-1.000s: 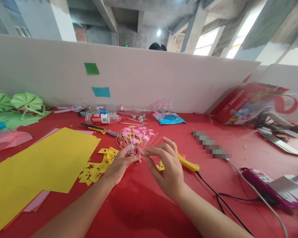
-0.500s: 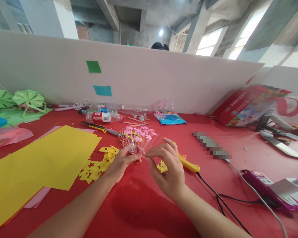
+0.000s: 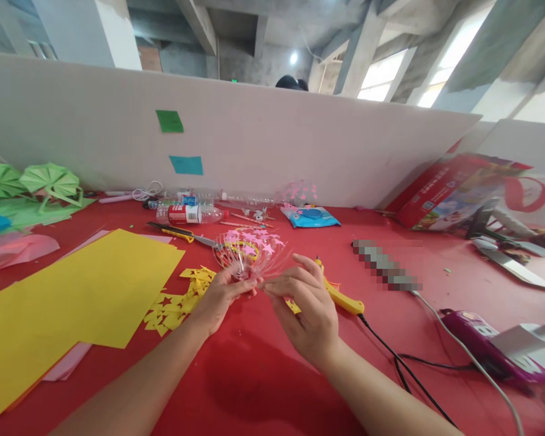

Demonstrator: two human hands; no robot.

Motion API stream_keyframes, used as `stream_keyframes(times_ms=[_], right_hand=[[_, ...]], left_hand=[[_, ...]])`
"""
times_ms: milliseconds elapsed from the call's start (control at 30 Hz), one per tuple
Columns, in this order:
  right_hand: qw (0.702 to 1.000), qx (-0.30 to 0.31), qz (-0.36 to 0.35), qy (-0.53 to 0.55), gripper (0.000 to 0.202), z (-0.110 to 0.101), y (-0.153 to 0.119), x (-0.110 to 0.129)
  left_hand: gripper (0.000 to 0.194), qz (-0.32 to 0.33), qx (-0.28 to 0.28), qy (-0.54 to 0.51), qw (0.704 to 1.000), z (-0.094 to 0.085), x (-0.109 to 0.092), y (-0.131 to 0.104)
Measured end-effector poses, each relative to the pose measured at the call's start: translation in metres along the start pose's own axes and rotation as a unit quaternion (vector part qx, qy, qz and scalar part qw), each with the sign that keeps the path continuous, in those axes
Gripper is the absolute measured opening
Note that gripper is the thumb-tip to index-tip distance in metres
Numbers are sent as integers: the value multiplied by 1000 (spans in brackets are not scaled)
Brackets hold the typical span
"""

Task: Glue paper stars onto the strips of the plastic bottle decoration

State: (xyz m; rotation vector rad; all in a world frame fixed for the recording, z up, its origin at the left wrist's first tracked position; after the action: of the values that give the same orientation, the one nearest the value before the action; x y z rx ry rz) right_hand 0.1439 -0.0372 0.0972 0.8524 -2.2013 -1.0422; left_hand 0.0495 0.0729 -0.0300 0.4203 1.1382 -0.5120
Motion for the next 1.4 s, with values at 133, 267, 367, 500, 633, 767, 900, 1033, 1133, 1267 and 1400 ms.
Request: stream_keyframes(times_ms=[133,267,367,500,633,767,900,1033,1133,1267,1400], right_hand=[[1000,9,1,-9,18,2,0,0],[999,-5,30,-16,17,0,0,-5],[1000,-7,27,-11,19,0,1,-3],[1000,3,24,1,18,2,1,-1],[999,10,39,13,20,4,0,-4],[999,-1,52,13,17,2,0,-7],[998,5,58,0,13,2,0,-9],[999,6,51,-19,13,2,1,-7],[999,1,47,-9,13,0,1,-7],[999,-2,36,-4,12,0,2,-5],[1000,8,23,4,13,2,3,-2]], left_hand=[[22,1,2,-2,1000,1,-1,1],[20,-8,-3,15,1000,0,1,0],[21,-3,5,14,1000,0,1,0],[24,5,8,15,1000,-1,1,0],[20,0,15,30,999,1,1,0],[24,-4,0,14,1000,0,1,0],[26,0,-9,6,1000,-1,-1,0],[21,2,-10,13,1000,-1,-3,0],[20,0,-9,15,1000,-1,-3,0],[20,-7,-15,19,1000,-2,-4,-1],[21,-1,-8,22,1000,1,-6,-1]])
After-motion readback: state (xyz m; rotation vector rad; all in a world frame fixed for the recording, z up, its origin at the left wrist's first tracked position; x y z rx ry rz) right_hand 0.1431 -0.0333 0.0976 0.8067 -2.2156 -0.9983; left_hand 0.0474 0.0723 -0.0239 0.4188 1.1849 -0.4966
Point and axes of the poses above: each hand's wrist, its own y-axis towards the middle knuckle, its own z-axis out of the palm, x = y × z, the point moved 9 cm from there along y, towards the middle knuckle, and after that the axes turned 10 degrees about x, right-handed, at the moved point
